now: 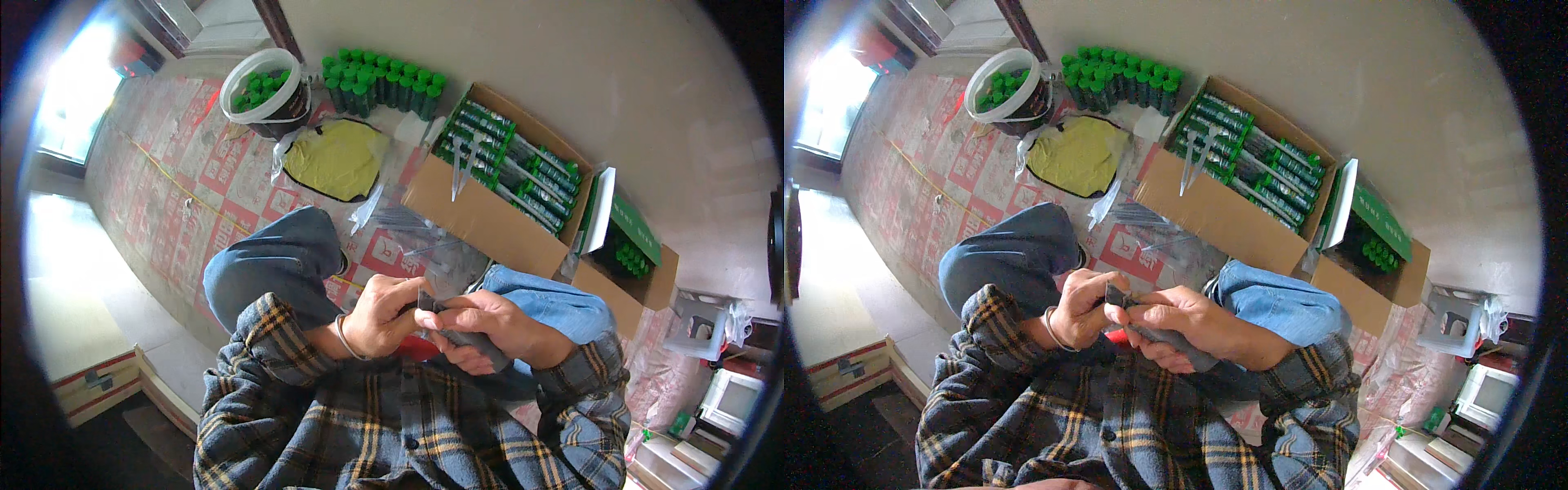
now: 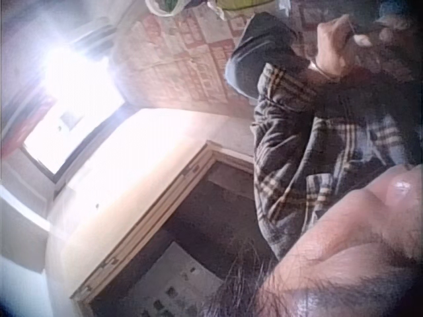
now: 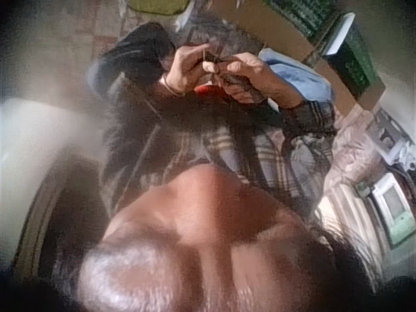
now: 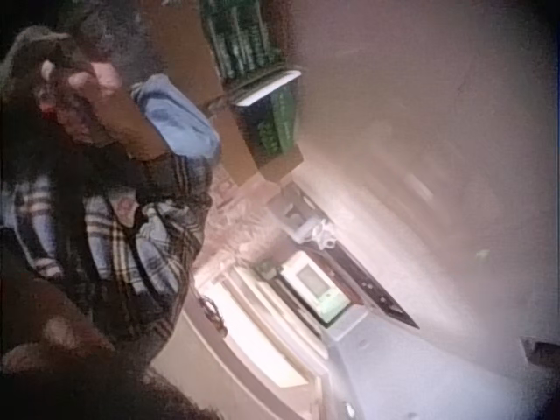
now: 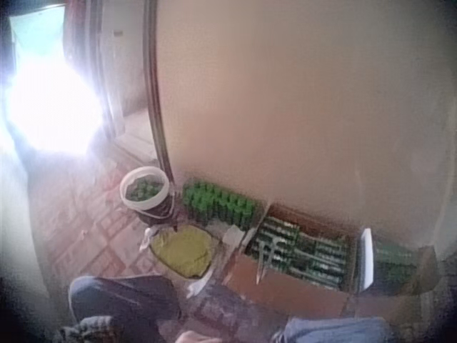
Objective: The person sits on the floor and repeatedly picks up small silicone tips and green tubes from a cardboard box. They fit each tip onto the end of a tube, then place the assembled unit back into the box. The process is repeated multiple times.
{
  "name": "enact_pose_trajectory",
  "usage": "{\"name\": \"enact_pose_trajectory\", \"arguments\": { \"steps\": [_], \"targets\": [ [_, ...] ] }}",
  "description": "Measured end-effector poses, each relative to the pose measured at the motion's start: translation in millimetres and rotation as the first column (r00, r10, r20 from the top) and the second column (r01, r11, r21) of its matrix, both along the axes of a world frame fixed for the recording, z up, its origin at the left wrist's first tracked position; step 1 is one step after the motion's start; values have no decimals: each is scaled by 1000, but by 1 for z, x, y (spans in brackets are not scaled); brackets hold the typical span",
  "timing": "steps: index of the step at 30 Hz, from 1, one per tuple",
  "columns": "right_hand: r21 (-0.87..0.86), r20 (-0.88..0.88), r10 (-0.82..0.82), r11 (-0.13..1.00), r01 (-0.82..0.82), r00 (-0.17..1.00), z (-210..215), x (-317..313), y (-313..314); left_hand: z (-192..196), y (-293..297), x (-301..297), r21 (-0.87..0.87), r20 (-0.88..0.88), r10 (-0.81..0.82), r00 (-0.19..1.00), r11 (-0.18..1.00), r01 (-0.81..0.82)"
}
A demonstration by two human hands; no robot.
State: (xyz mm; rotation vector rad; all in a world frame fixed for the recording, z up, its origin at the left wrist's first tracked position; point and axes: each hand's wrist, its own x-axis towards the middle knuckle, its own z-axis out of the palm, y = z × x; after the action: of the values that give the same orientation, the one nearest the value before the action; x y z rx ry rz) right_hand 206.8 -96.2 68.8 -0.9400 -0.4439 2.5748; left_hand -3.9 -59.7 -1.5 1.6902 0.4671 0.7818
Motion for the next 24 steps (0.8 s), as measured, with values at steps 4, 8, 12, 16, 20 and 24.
{"name": "enact_pose_trajectory", "arguments": {
  "steps": [4,8,12,16,20,24],
  "targets": [
    [-31,20,5,1000,-4,1000,-2,3,-1,-2,-5,4,-85,-8,33,999,996,-34],
    [-71,-42,-8,997,5,999,-16,13,-9,28,7,5,-31,-78,-12,997,999,9],
    [-201,315,-296,908,368,902,-38,42,5,54,50,-34,-356,526,670,524,733,-579],
    [-8,149,-306,950,311,940,-49,47,13,9,40,-16,-354,-140,277,950,882,-310],
    [-24,234,-309,946,323,922,-30,38,5,-13,25,-6,-545,5,101,995,834,-82],
    [85,184,-283,959,272,941,-11,30,4,10,24,4,-626,11,60,998,779,-40]
  ]
}}
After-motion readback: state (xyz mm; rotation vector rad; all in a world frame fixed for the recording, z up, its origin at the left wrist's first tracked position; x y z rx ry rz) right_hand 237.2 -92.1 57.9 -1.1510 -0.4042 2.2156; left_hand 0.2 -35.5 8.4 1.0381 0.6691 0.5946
